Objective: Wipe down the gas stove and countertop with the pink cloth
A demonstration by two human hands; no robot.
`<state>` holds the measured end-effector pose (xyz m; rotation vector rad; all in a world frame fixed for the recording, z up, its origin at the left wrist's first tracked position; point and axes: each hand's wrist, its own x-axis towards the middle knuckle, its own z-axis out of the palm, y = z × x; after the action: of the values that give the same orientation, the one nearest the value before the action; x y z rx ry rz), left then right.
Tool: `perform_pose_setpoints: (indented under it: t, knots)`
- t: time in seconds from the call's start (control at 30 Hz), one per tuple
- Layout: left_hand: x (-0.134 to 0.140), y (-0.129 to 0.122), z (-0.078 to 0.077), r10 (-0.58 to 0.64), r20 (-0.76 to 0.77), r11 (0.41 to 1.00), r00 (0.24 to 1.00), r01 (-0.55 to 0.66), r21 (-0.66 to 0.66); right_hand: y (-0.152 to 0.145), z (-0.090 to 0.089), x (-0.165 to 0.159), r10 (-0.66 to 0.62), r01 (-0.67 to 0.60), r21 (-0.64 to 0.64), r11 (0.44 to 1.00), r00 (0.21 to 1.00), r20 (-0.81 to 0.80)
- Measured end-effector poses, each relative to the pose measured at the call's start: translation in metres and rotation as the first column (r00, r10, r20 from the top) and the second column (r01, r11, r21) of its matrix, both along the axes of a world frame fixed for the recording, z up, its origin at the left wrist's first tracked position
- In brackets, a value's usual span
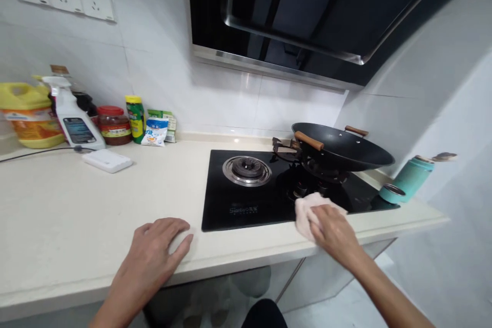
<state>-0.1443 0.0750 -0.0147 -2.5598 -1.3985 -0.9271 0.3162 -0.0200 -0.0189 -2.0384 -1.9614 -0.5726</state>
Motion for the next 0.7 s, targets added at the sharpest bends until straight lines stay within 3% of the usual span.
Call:
perform_pose_setpoints:
  t: [0.1, 0.2, 0.3, 0.43, 0.7]
  knots:
    - [-0.001, -0.002, -0.001, -0.029, 0.012, 0.999, 1.0, 0.028, 0.045, 0.015, 0.009, -0.066, 0.267, -0.269, -0.016, 0.963, 0.96, -0.081]
    - [-0.003, -0.004, -0.002, -0.059, 0.022, 0.995, 0.998, 0.057, 0.08, 0.049, 0.028, -0.109, 0.329, -0.349, -0.118, 0.93, 0.931, -0.159]
    - [-0.005, -0.006, -0.003, -0.069, 0.02, 0.993, 0.997, 0.067, 0.097, 0.092, 0.047, -0.117, 0.085, -0.119, -0.295, 0.948, 0.989, -0.125]
    - [-0.005, -0.008, -0.004, -0.075, 0.007, 0.991, 0.997, 0.073, 0.109, 0.153, 0.06, -0.093, -0.239, 0.202, -0.386, 0.9, 0.97, -0.051]
    - [-0.005, -0.011, 0.004, -0.114, 0.003, 0.975, 0.993, 0.112, 0.191, 0.274, 0.064, -0.044, -0.464, 0.375, -0.403, 0.835, 0.873, -0.148]
